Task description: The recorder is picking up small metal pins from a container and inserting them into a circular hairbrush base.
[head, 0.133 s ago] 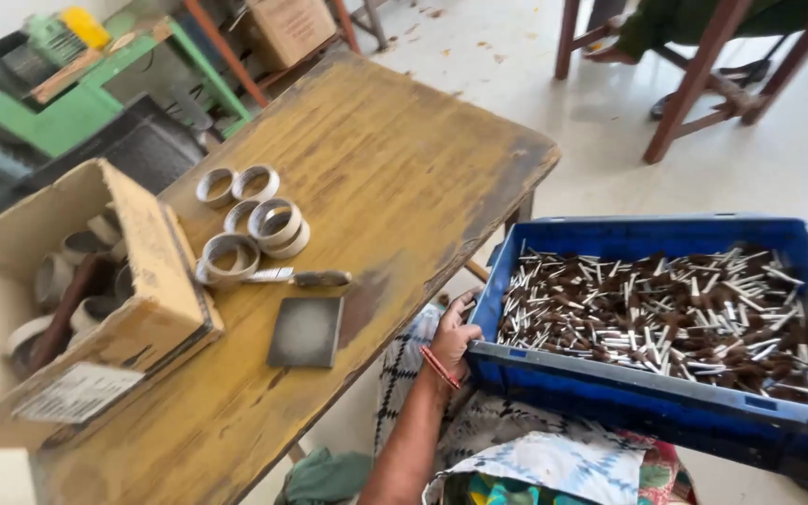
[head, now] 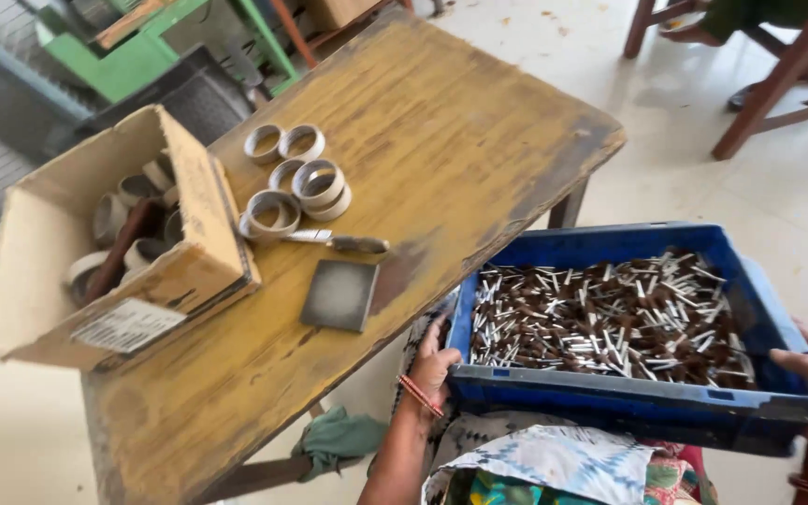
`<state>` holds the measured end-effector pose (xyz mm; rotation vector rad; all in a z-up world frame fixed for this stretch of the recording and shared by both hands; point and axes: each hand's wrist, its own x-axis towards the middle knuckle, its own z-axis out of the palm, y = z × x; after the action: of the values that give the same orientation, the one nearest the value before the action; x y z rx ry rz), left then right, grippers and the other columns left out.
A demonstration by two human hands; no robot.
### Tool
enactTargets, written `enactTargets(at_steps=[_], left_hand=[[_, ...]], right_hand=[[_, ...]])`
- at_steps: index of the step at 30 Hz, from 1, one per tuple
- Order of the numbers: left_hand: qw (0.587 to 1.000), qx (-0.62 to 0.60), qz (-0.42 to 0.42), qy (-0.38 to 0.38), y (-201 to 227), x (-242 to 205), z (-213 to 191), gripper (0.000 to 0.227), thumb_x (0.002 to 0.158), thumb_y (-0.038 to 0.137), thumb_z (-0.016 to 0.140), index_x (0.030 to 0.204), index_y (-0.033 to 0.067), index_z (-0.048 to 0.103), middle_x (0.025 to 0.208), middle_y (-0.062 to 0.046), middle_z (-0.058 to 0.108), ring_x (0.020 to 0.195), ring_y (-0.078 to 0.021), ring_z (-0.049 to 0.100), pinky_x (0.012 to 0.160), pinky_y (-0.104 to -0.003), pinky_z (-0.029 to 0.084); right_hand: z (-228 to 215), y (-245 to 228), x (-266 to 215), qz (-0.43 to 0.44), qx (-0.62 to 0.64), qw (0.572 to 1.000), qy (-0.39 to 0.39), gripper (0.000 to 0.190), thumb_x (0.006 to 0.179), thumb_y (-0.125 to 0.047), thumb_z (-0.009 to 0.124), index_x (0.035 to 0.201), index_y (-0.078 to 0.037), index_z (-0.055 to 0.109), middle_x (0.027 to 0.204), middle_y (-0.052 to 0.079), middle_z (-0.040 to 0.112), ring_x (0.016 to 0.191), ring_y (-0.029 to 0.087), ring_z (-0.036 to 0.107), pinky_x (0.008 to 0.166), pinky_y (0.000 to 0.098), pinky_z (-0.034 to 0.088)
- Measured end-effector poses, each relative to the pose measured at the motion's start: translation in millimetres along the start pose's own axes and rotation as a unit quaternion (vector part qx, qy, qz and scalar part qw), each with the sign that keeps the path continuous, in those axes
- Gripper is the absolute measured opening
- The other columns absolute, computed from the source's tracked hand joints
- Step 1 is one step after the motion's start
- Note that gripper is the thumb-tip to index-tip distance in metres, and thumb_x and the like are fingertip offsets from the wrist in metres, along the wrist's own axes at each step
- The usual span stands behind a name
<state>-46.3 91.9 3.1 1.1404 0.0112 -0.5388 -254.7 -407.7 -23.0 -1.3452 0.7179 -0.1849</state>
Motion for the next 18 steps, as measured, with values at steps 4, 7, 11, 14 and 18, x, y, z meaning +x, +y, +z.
enactTargets(at_steps=[4,7,11,14,18], left_hand=[[0.991,0.005,0.046,0.124,23.7,-63.7,-32.0,0.084,0.072,-0.011,0.052,0.154,0.0079,0.043,0.136,-0.011,0.060,0.093,-0.0139,0.062,0.073,-0.026,0.052],[0.983,0.017,0.086,0.161,22.3,-83.5,-54.8,0.087,0.070,-0.010,0.053,0.154,0.0069,0.040,0.143,-0.010,0.056,0.096,-0.0162,0.061,0.074,-0.028,0.052],[0.959,0.168,0.140,0.180,0.7,-104.7,-95.3,0.075,0.085,0.001,0.061,0.156,0.0045,0.036,0.150,-0.011,0.052,0.111,-0.0176,0.058,0.087,-0.029,0.050],[0.845,0.488,0.074,0.207,69.2,-131.2,-52.6,0.061,0.100,0.027,0.066,0.152,0.0066,0.042,0.148,-0.015,0.053,0.125,-0.0217,0.058,0.098,-0.034,0.048],[0.723,0.642,-0.005,0.256,163.8,-166.2,36.6,0.034,0.102,0.042,0.060,0.128,0.0207,0.065,0.124,-0.007,0.074,0.111,-0.0202,0.073,0.094,-0.034,0.058]], right_hand=[[96.4,12.7,1.1,-0.090,0.130,0.985,-0.069,0.068,0.092,-0.012,0.057,0.157,0.003,0.050,0.138,0.017,0.061,0.116,0.023,0.062,0.094,0.0304,0.051],[136.5,1.8,6.5,-0.053,0.124,0.983,-0.123,0.068,0.090,-0.013,0.056,0.156,0.001,0.051,0.132,0.015,0.063,0.106,0.020,0.063,0.081,0.0282,0.051],[148.2,0.6,10.7,-0.056,0.131,0.978,-0.152,0.068,0.090,-0.014,0.056,0.157,0.000,0.051,0.131,0.014,0.063,0.105,0.019,0.063,0.081,0.0278,0.051],[142.8,5.9,11.5,-0.065,0.119,0.979,-0.152,0.069,0.092,-0.016,0.057,0.159,-0.001,0.050,0.130,0.014,0.062,0.101,0.019,0.062,0.077,0.0294,0.050],[146.0,-8.0,-7.2,-0.058,0.101,0.984,-0.136,0.073,0.086,-0.019,0.058,0.157,-0.003,0.048,0.129,0.013,0.062,0.100,0.020,0.063,0.077,0.0290,0.051]])
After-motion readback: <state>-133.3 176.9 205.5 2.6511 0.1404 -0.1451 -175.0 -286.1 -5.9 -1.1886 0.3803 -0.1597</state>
